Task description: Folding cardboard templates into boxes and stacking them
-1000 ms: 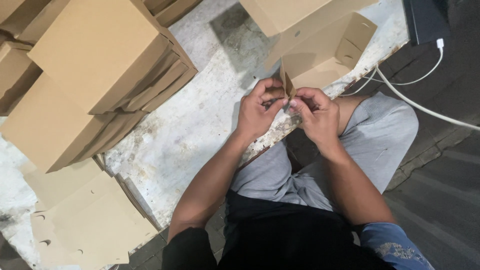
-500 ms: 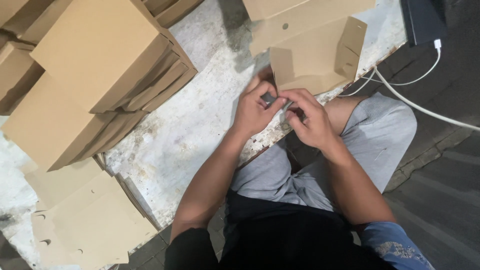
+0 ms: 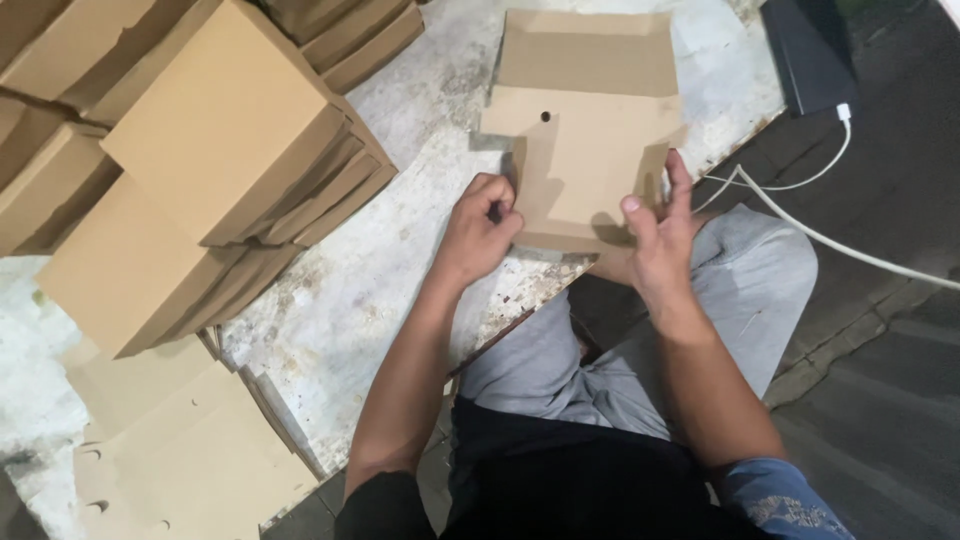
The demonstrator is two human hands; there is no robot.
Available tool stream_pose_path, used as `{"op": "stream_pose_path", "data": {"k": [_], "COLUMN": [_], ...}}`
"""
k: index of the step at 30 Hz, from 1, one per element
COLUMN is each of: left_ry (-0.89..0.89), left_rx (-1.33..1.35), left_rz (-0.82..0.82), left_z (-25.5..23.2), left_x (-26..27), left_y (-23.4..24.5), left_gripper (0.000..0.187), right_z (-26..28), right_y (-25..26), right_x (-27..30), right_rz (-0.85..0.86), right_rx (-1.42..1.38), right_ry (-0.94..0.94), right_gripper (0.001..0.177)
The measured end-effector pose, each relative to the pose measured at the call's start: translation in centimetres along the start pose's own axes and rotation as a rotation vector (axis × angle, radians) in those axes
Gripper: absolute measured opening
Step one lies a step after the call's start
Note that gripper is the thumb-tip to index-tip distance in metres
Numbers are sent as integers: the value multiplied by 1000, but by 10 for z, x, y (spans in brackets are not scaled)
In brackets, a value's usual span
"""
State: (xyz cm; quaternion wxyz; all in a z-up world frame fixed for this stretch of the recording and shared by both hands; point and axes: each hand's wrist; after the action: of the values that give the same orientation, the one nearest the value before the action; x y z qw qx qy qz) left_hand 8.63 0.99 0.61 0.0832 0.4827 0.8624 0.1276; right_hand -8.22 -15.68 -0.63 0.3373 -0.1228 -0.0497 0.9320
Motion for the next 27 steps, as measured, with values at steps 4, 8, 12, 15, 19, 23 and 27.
{"op": "stream_pose_path", "data": {"k": [4, 8, 12, 15, 19, 23, 27], "left_ry": [166, 84, -461, -332, -92, 32, 108], "left_rx": [-369, -778, -840, -369, -227, -139, -160], "left_rz": [115, -164, -439, -266, -186, -112, -115], "left_z": [-45, -97, -82, -75, -76, -84, -71], "left_x": [4, 2, -33, -56, -70, -47, -25], "left_y": [-1, -3, -31, -49, -47, -40, -47], "left_gripper": [13, 40, 29, 38, 14, 13, 13], "right_z": [38, 25, -3, -8, -3, 15, 16], "right_y": [-16, -13, -14, -20, -24, -22, -22], "right_x": [-1, 1, 14, 25, 25, 14, 10], "right_rz": [160, 270, 296, 311, 182, 59, 47], "right_rx": [255, 234, 175, 168, 216, 117, 51], "right_ry": [-115, -40, 26, 76, 117, -45, -116], "right_gripper": [93, 89, 93, 93, 65, 17, 11]}}
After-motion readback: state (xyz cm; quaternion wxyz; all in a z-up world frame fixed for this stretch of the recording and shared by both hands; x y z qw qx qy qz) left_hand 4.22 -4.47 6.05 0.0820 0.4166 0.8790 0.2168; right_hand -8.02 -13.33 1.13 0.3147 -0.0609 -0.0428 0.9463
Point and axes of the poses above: each hand's wrist, its own x-axis away from the middle knuckle, its own y-axis out of the back of the hand, z = x × y, and after that the axes turned 11 degrees about z, right-handed
